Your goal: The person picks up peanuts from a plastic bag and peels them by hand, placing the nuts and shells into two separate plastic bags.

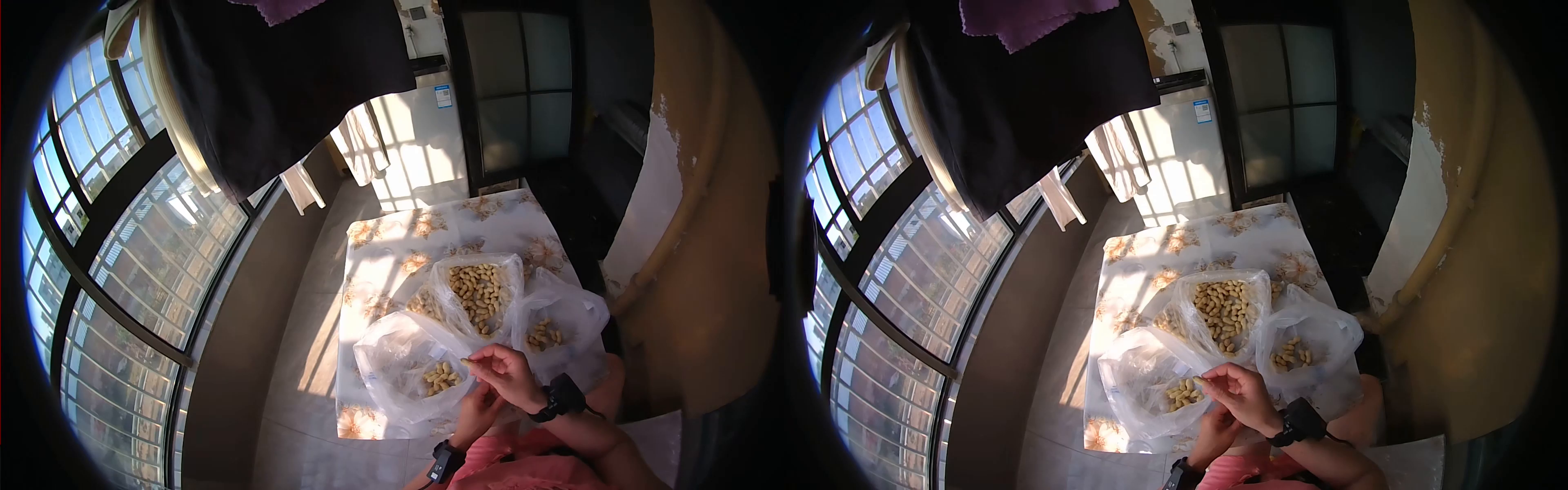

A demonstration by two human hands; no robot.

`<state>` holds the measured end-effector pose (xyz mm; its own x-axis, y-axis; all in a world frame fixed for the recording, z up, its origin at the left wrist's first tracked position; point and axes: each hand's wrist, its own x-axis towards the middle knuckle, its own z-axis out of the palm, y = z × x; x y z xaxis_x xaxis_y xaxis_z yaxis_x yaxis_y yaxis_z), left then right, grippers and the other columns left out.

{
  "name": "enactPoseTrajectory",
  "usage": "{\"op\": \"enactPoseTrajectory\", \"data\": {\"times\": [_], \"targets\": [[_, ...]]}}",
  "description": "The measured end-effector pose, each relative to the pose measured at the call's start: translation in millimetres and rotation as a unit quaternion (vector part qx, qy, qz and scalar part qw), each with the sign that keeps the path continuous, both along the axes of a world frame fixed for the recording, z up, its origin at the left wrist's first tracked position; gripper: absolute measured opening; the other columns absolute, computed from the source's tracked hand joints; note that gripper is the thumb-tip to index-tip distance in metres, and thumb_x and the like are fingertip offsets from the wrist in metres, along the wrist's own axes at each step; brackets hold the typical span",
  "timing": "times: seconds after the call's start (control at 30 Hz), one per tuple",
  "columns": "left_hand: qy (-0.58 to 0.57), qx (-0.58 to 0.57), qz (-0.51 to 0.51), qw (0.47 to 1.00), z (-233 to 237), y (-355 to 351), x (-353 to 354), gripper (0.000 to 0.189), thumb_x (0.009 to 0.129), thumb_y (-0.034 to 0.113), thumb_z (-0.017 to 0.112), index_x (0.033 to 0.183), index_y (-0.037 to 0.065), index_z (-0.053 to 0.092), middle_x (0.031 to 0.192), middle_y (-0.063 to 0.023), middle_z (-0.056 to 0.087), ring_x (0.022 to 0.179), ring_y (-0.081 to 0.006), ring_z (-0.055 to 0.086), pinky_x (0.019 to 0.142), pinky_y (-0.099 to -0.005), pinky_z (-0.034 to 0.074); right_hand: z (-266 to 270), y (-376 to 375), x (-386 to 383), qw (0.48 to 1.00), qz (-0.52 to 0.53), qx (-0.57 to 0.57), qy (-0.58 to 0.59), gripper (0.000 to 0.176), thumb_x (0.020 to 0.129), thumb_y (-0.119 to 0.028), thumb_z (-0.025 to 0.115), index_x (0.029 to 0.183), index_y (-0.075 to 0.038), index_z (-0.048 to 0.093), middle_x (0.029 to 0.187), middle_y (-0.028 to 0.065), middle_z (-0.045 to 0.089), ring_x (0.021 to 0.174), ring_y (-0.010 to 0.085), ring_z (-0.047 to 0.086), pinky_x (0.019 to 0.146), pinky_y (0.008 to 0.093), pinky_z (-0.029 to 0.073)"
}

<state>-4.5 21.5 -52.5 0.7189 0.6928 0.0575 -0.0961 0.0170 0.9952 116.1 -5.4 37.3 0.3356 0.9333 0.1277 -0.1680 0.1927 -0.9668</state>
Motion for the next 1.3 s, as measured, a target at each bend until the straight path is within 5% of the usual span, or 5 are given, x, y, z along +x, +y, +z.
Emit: {"op": "enactPoseTrajectory", "data": {"times": [0.2, 0.6, 0.9, 1.13, 1.3], "targets": [[0.044, 0.176, 0.05, 0.982, -20.4, 5.0, 0.4, 0.032, 0.083, 0.01, 0.067, 0.111, -0.003, 0.062, 0.091, -0.0219, 0.069, 0.088, -0.0323, 0.07, 0.075, -0.038, 0.053, 1.3, 14.1, -20.4, 0.998, -0.019, 0.015, -0.05, 0.019, 0.092, -0.011, 0.069, 0.107, 0.0, 0.066, 0.095, 0.0047, 0.07, 0.085, 0.009, 0.065, 0.077, 0.0258, 0.054], [0.032, -0.064, -0.01, 0.997, 10.4, 2.7, -4.3, 0.036, 0.107, 0.034, 0.042, 0.114, 0.001, 0.057, 0.081, -0.0028, 0.058, 0.068, -0.0103, 0.053, 0.062, -0.027, 0.047, -38.1, -58.4, 10.7, 0.962, -0.084, -0.024, -0.26, 0.013, 0.088, -0.012, 0.069, 0.098, -0.004, 0.068, 0.087, 0.007, 0.07, 0.076, 0.0173, 0.068, 0.068, 0.0292, 0.053], [0.044, 0.046, 0.027, 0.998, 13.5, 3.3, 0.7, 0.042, 0.105, 0.039, 0.045, 0.116, 0.0, 0.057, 0.098, -0.012, 0.066, 0.091, -0.019, 0.064, 0.081, -0.0321, 0.051, -35.4, -58.1, -0.4, 0.937, -0.046, -0.014, -0.346, 0.023, 0.077, -0.015, 0.078, 0.097, -0.008, 0.068, 0.097, 0.0073, 0.066, 0.087, 0.027, 0.067, 0.075, 0.0354, 0.053], [0.072, 0.061, 0.02, 0.995, 19.2, 4.4, 2.0, 0.054, 0.103, 0.049, 0.042, 0.115, -0.001, 0.057, 0.1, -0.0111, 0.065, 0.094, -0.0178, 0.061, 0.083, -0.031, 0.05, -41.7, -60.3, 4.1, 0.938, -0.025, -0.004, -0.345, 0.024, 0.074, -0.015, 0.081, 0.095, -0.008, 0.069, 0.1, 0.0054, 0.066, 0.094, 0.0259, 0.066, 0.08, 0.0354, 0.053], [0.087, 0.06, 0.016, 0.994, 20.0, 5.9, 2.2, 0.041, 0.104, 0.037, 0.047, 0.116, 0.0, 0.058, 0.099, -0.0142, 0.066, 0.091, -0.0222, 0.065, 0.081, -0.0329, 0.051, -51.8, -58.6, 4.8, 0.943, -0.032, 0.0, -0.332, 0.026, 0.074, -0.015, 0.08, 0.097, -0.007, 0.07, 0.103, 0.0063, 0.065, 0.093, 0.0261, 0.067, 0.08, 0.0351, 0.053]]}}
